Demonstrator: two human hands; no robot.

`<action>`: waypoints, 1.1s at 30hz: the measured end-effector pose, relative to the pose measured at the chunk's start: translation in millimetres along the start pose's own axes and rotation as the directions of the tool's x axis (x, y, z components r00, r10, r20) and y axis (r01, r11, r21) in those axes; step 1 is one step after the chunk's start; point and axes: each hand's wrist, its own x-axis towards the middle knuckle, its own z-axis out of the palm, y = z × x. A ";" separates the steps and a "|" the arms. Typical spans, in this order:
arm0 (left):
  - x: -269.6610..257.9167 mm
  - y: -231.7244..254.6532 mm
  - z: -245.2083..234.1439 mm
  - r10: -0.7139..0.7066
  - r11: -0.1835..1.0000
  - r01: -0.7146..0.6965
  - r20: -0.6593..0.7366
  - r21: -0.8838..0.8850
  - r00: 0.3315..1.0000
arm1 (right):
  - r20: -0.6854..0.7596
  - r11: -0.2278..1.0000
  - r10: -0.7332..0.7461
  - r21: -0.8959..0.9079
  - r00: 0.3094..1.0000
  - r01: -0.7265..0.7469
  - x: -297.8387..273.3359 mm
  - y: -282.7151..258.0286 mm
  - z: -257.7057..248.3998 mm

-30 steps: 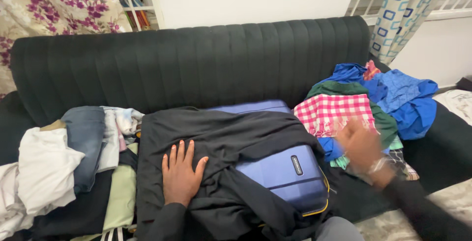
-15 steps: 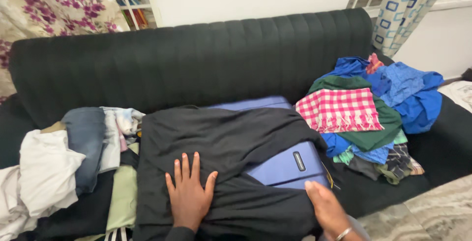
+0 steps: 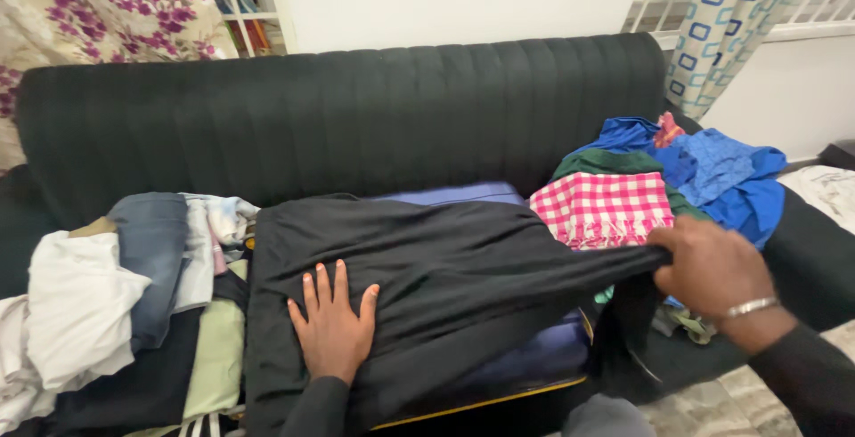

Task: The person folds a white t-shirt, a pair of black trousers, a red-and-white checkered cloth, a pair of green shorts, and a blue garment by hand on top of a suitcase.

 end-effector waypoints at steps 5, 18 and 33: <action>9.2 2.9 6.1 0.033 0.999 -0.033 0.007 0.015 0.999 | -0.068 0.991 0.043 -0.126 0.997 -0.051 33.4 47.8 48.7; -14.3 -22.3 -16.7 0.181 0.876 -0.171 -0.022 -0.452 0.983 | -0.223 1.000 0.019 -0.001 0.975 -0.020 -4.7 37.8 112.5; -123.6 -200.6 90.4 0.567 0.823 -0.420 -0.487 0.383 0.665 | -0.558 0.650 -0.467 0.308 0.686 0.694 -89.5 -108.8 180.0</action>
